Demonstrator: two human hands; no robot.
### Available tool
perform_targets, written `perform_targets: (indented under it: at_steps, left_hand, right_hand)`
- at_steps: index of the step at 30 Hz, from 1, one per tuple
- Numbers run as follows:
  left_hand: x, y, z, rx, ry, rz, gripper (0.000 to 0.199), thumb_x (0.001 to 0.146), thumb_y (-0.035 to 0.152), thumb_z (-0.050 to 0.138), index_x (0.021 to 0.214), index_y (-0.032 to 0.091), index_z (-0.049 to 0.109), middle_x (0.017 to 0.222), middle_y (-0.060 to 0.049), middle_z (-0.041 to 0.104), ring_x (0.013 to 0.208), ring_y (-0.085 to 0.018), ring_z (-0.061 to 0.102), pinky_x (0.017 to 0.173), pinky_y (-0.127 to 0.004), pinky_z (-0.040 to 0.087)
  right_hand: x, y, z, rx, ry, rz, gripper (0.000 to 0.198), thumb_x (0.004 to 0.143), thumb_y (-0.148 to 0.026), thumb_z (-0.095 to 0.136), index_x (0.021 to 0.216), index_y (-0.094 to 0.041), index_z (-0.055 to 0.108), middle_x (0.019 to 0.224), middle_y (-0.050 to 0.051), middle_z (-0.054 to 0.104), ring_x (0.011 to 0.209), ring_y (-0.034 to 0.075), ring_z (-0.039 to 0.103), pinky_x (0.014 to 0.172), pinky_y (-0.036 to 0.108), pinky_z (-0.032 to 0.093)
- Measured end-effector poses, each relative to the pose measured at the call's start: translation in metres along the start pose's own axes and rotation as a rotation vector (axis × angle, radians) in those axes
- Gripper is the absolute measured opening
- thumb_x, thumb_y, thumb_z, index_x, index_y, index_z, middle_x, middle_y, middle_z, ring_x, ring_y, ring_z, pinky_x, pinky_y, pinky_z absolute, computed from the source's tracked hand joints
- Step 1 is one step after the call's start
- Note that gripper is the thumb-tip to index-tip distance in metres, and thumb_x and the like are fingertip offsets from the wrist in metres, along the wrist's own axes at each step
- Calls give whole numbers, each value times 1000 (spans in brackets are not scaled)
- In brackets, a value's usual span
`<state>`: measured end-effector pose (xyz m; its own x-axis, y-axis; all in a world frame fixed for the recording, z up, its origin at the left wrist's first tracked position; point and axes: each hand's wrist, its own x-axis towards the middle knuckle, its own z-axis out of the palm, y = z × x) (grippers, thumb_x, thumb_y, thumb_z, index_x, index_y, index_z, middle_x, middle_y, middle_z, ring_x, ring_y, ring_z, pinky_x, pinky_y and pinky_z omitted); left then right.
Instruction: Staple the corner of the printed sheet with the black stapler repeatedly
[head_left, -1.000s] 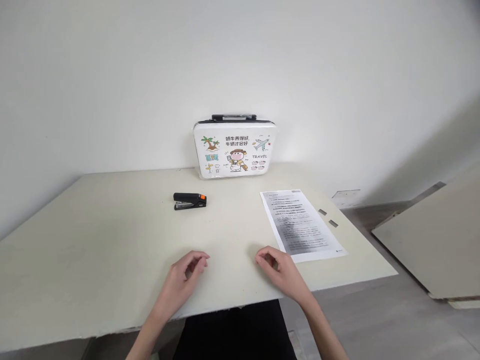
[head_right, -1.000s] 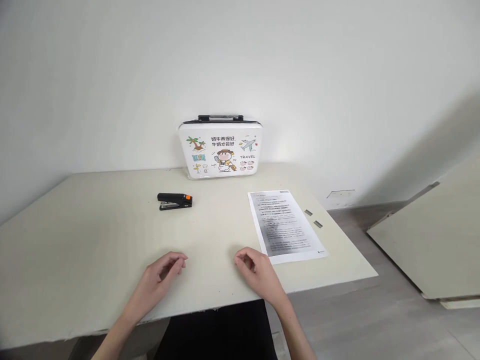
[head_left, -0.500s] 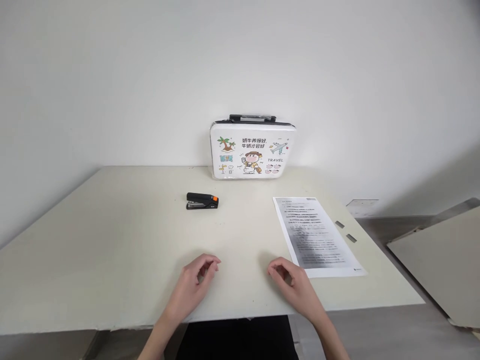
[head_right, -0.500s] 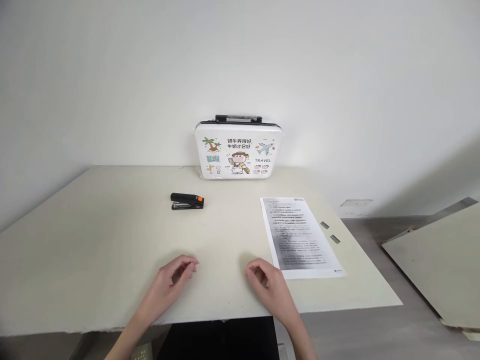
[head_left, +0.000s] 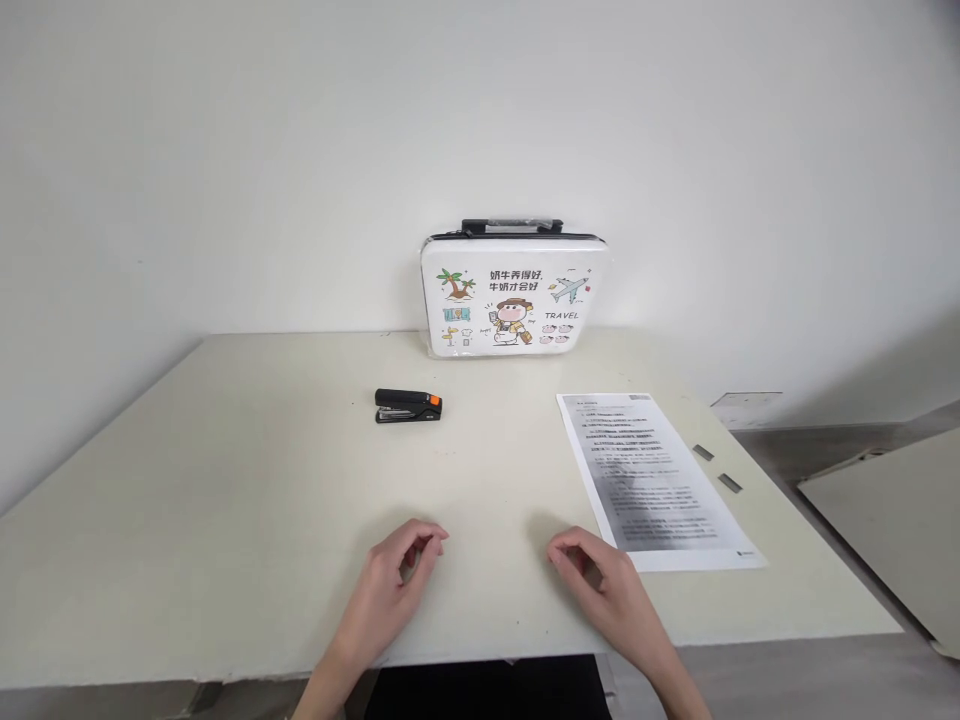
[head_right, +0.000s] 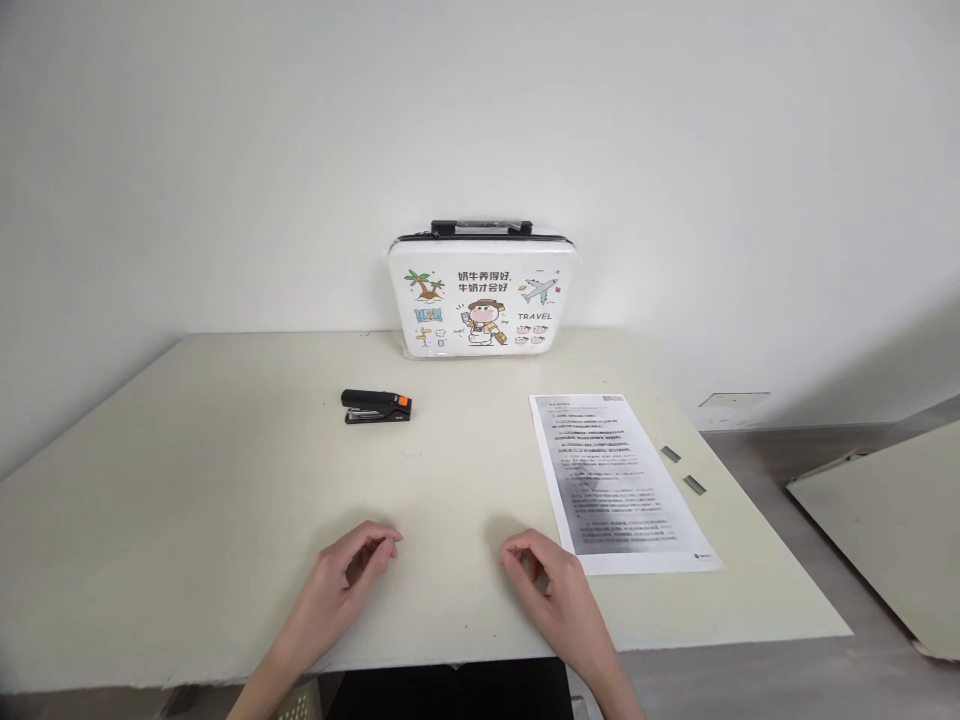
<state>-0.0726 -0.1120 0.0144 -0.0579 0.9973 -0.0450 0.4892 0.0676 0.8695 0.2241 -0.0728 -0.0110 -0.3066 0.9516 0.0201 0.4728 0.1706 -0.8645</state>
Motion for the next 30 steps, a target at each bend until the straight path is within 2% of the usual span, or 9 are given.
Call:
perform_targets:
  at_steps: [5, 9, 12, 15, 18, 20, 25, 27, 30]
  left_hand:
    - [0, 1, -1, -23, -9, -8, 29, 102, 50, 58, 102, 27, 75, 92, -6, 72, 77, -23, 59, 66, -31, 43]
    - [0, -2, -1, -11, -7, 6, 28, 102, 50, 58, 102, 27, 75, 91, -6, 72, 77, -23, 59, 66, -31, 43]
    - [0, -4, -1, 6, -22, 1, 29, 103, 50, 56, 103, 27, 74, 90, -5, 71, 76, -22, 58, 65, -31, 43]
    - [1, -6, 0, 16, -31, 11, 28, 104, 49, 55, 104, 28, 73, 91, -5, 71, 76, -22, 58, 66, -31, 43]
    - [1, -8, 0, 21, -34, 15, 28, 104, 49, 55, 104, 28, 73, 90, -5, 71, 74, -21, 57, 65, -31, 43]
    - [1, -9, 1, 25, -30, 7, 28, 104, 49, 55, 103, 28, 73, 90, -5, 71, 73, -21, 56, 64, -31, 43]
    - [3, -8, 0, 18, -4, 25, 26, 105, 47, 56, 103, 29, 74, 94, -6, 72, 79, -23, 62, 69, -32, 48]
    - [4, -8, 0, 27, 79, 84, 20, 102, 44, 62, 105, 29, 76, 109, -9, 73, 98, -27, 67, 88, -37, 53]
    - [6, -13, 2, 170, 160, 234, 23, 99, 39, 69, 119, 31, 73, 138, -9, 67, 138, -34, 53, 119, -51, 41]
  right_hand:
    - [-16, 8, -13, -35, 167, -35, 31, 105, -51, 52, 98, -28, 71, 97, 10, 74, 83, 25, 69, 44, 28, 42]
    - [-26, 36, -47, -211, 338, -29, 30, 102, -50, 55, 121, -33, 71, 133, 12, 70, 120, 35, 69, 45, 31, 53]
    - [-25, 62, -72, -402, 466, -10, 36, 101, -53, 54, 129, -35, 69, 141, 10, 68, 128, 37, 66, 52, 36, 60]
    - [-19, 85, -88, -542, 444, -38, 51, 102, -56, 52, 148, -35, 58, 158, 8, 56, 144, 40, 54, 78, 48, 66]
    - [-12, 103, -93, -646, 359, -100, 63, 104, -56, 46, 163, -35, 41, 171, 6, 40, 158, 41, 35, 117, 67, 45]
    - [-9, 107, -89, -685, 292, -103, 64, 106, -55, 44, 167, -37, 33, 175, 3, 31, 161, 40, 27, 124, 72, 32]
    - [-21, 69, -39, -673, 202, -193, 67, 104, -50, 53, 167, -45, 31, 174, 0, 32, 160, 41, 30, 124, 75, 33]
    - [-33, 40, -10, -578, 120, -242, 67, 104, -46, 55, 167, -46, 32, 172, 0, 36, 158, 41, 35, 120, 72, 43]
    - [-49, 0, 23, -292, 90, -291, 58, 107, -41, 53, 164, -41, 41, 169, 2, 44, 151, 34, 48, 112, 50, 58]
